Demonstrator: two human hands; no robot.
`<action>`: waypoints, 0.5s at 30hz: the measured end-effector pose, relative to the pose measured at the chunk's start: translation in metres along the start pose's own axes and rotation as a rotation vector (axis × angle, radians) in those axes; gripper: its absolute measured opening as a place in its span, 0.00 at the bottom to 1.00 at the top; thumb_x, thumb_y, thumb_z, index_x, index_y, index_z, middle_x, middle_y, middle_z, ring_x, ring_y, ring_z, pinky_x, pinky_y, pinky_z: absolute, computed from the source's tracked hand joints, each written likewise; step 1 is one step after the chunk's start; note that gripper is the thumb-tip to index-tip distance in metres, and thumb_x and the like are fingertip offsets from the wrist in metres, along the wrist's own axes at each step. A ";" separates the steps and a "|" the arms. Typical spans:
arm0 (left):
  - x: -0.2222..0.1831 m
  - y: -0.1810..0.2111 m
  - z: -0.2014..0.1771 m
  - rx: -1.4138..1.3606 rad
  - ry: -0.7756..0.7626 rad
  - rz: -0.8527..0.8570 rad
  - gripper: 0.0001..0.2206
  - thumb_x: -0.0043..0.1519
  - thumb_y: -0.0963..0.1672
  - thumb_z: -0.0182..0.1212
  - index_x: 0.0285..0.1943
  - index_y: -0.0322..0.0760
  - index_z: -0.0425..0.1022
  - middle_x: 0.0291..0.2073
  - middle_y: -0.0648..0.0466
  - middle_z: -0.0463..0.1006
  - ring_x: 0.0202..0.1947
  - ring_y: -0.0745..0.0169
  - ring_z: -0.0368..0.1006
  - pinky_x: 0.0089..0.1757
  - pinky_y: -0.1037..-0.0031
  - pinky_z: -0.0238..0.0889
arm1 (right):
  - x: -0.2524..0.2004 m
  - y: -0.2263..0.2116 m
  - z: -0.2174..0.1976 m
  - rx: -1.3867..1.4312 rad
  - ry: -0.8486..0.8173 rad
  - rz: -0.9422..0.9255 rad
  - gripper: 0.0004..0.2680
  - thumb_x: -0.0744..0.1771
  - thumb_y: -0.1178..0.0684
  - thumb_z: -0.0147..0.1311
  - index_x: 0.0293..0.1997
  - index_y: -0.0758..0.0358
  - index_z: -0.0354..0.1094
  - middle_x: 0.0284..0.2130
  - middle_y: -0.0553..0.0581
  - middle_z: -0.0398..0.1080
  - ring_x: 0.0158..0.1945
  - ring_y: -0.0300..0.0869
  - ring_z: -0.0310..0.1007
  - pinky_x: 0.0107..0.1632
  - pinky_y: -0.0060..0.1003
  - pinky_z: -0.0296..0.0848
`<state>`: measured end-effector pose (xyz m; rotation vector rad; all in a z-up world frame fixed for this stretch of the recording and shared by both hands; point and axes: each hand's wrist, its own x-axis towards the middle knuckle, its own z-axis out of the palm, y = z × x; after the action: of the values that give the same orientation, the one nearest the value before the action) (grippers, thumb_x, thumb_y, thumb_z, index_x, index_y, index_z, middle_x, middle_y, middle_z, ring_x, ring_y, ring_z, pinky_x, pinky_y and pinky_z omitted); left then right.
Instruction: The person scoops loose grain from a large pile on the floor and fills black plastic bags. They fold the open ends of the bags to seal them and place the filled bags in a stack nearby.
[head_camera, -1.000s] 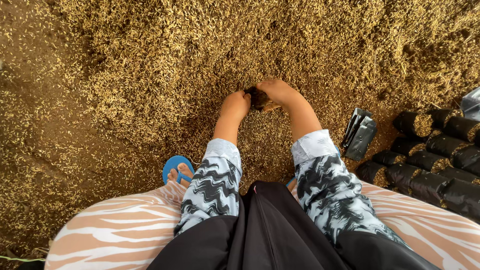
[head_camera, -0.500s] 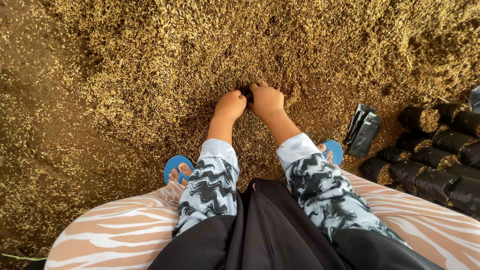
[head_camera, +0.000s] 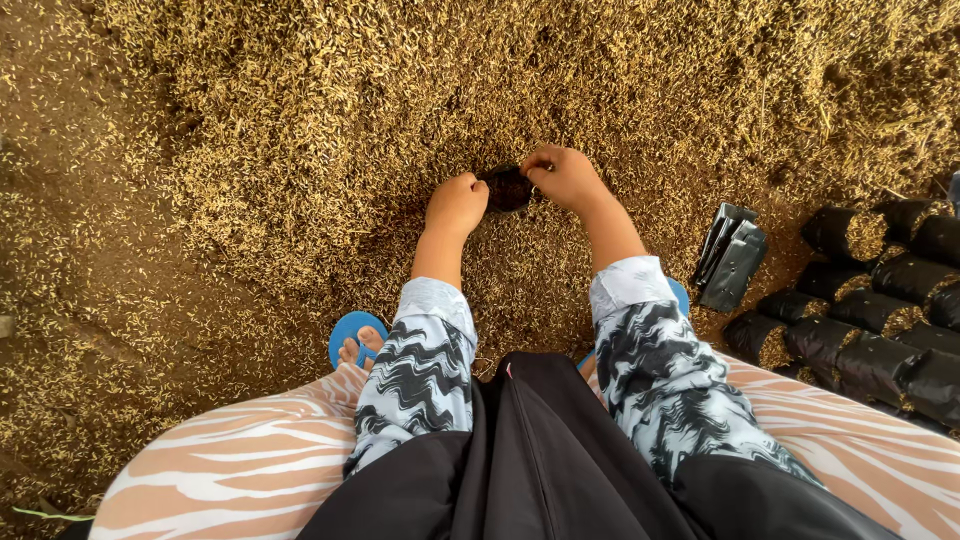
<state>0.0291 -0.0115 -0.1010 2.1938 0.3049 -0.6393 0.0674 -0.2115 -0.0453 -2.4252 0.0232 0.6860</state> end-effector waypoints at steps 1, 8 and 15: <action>-0.001 0.001 -0.001 -0.006 -0.018 -0.018 0.16 0.66 0.50 0.47 0.44 0.35 0.78 0.37 0.44 0.80 0.37 0.48 0.76 0.43 0.56 0.69 | -0.002 0.000 0.004 -0.041 0.100 -0.022 0.11 0.64 0.48 0.60 0.46 0.61 0.75 0.37 0.59 0.78 0.40 0.49 0.77 0.44 0.44 0.75; 0.003 -0.002 -0.002 -0.065 -0.130 -0.019 0.14 0.63 0.49 0.50 0.42 0.36 0.78 0.34 0.44 0.80 0.34 0.49 0.78 0.41 0.59 0.70 | 0.000 -0.006 0.013 -0.184 -0.208 0.053 0.12 0.65 0.46 0.55 0.46 0.63 0.75 0.36 0.65 0.78 0.40 0.53 0.78 0.45 0.50 0.76; 0.001 -0.003 0.000 0.014 -0.080 0.036 0.14 0.64 0.49 0.52 0.37 0.34 0.76 0.29 0.45 0.77 0.31 0.49 0.74 0.39 0.58 0.67 | 0.011 0.032 0.009 0.092 0.406 0.119 0.18 0.69 0.38 0.51 0.59 0.61 0.68 0.57 0.62 0.70 0.60 0.51 0.69 0.63 0.48 0.67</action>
<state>0.0284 -0.0100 -0.1034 2.1760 0.2186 -0.7096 0.0670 -0.2308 -0.0749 -2.4467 0.3567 0.2257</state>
